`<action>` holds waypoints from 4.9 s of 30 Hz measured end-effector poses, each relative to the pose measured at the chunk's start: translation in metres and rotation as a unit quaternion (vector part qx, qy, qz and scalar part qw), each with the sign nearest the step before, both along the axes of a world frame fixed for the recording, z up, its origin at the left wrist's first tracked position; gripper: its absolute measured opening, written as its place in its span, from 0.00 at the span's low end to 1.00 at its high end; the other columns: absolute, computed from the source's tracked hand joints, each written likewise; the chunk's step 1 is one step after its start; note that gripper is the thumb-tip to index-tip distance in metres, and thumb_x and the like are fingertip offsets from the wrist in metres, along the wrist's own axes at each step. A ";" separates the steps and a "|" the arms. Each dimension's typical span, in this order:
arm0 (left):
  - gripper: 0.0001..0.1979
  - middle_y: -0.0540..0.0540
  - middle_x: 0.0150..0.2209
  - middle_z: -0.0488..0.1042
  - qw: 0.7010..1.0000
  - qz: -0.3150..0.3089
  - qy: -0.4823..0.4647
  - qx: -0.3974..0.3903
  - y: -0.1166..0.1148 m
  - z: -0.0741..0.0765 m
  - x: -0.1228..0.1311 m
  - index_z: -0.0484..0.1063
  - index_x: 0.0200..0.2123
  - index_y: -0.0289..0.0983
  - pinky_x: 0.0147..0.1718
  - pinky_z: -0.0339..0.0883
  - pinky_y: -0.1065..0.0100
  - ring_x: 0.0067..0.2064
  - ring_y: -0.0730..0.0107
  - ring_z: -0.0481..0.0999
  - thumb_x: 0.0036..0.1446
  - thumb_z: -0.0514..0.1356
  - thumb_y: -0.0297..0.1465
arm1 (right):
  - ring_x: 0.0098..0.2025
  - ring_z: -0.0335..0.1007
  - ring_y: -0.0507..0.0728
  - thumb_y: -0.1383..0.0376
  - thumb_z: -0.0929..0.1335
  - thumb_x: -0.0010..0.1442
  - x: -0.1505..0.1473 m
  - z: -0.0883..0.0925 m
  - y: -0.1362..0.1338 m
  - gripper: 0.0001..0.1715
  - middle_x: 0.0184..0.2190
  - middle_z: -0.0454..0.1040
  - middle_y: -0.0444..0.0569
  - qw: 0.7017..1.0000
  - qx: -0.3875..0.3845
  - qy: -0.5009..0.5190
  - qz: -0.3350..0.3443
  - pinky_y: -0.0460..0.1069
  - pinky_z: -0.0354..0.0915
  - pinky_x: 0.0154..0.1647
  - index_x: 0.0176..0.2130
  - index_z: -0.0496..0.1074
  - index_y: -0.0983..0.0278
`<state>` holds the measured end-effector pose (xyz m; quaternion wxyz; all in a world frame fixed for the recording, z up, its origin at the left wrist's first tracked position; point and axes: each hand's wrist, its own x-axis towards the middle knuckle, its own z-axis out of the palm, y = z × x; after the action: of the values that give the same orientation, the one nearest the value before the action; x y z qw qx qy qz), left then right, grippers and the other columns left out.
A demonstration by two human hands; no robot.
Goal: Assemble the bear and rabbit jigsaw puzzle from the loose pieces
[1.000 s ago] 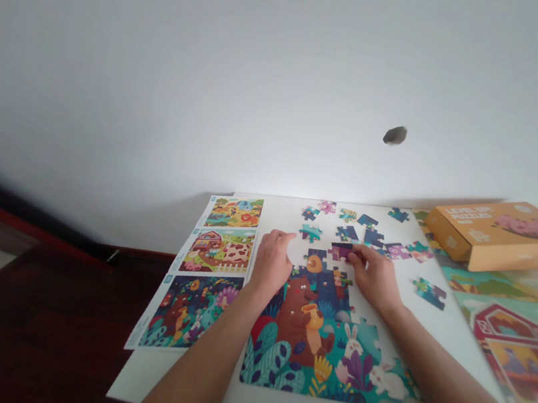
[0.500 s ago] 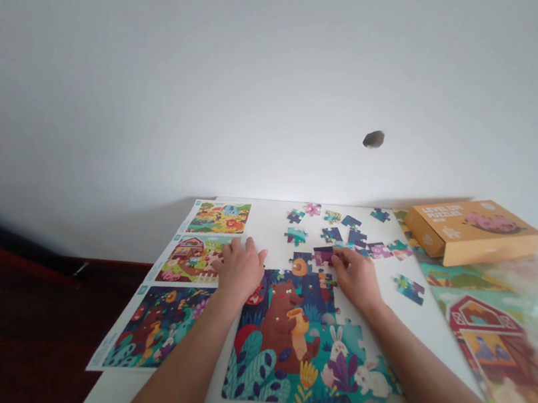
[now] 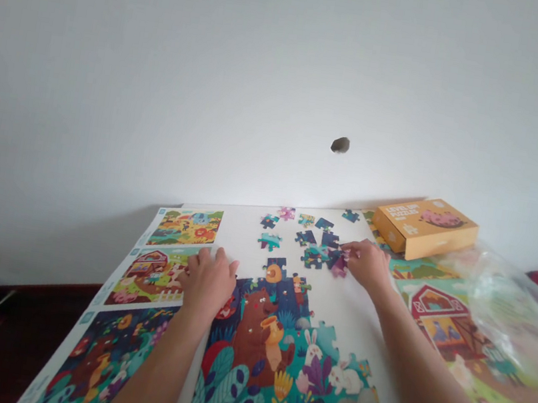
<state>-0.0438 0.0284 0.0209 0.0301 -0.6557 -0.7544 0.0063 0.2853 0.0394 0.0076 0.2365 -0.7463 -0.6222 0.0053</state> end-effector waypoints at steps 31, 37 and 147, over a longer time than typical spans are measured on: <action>0.16 0.39 0.47 0.76 0.959 -0.033 -0.196 0.203 0.020 -0.006 -0.018 0.76 0.48 0.37 0.50 0.66 0.56 0.50 0.53 0.73 0.62 0.52 0.27 | 0.43 0.69 0.63 0.63 0.67 0.58 -0.001 -0.015 0.027 0.20 0.39 0.77 0.52 0.993 0.068 0.074 0.067 0.56 0.61 0.46 0.50 0.75 0.63; 0.15 0.46 0.38 0.80 0.864 -0.185 -0.431 0.181 0.018 -0.006 -0.008 0.76 0.49 0.39 0.38 0.67 0.68 0.35 0.68 0.75 0.63 0.58 0.38 | 0.29 0.70 0.56 0.58 0.67 0.59 -0.056 0.007 -0.008 0.13 0.27 0.74 0.46 0.934 0.083 0.330 0.105 0.50 0.64 0.34 0.40 0.72 0.63; 0.11 0.44 0.42 0.73 0.922 -0.285 -0.262 0.014 0.019 -0.009 -0.021 0.78 0.43 0.40 0.49 0.67 0.60 0.45 0.59 0.75 0.57 0.60 0.30 | 0.38 0.73 0.55 0.70 0.65 0.63 -0.095 0.004 -0.038 0.11 0.35 0.76 0.50 0.937 -0.039 0.112 0.327 0.47 0.66 0.40 0.38 0.77 0.62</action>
<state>-0.0652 0.0471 0.0121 -0.1590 -0.8210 -0.5163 -0.1848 0.1901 0.0011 0.0111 0.2609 -0.5047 -0.8006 0.1904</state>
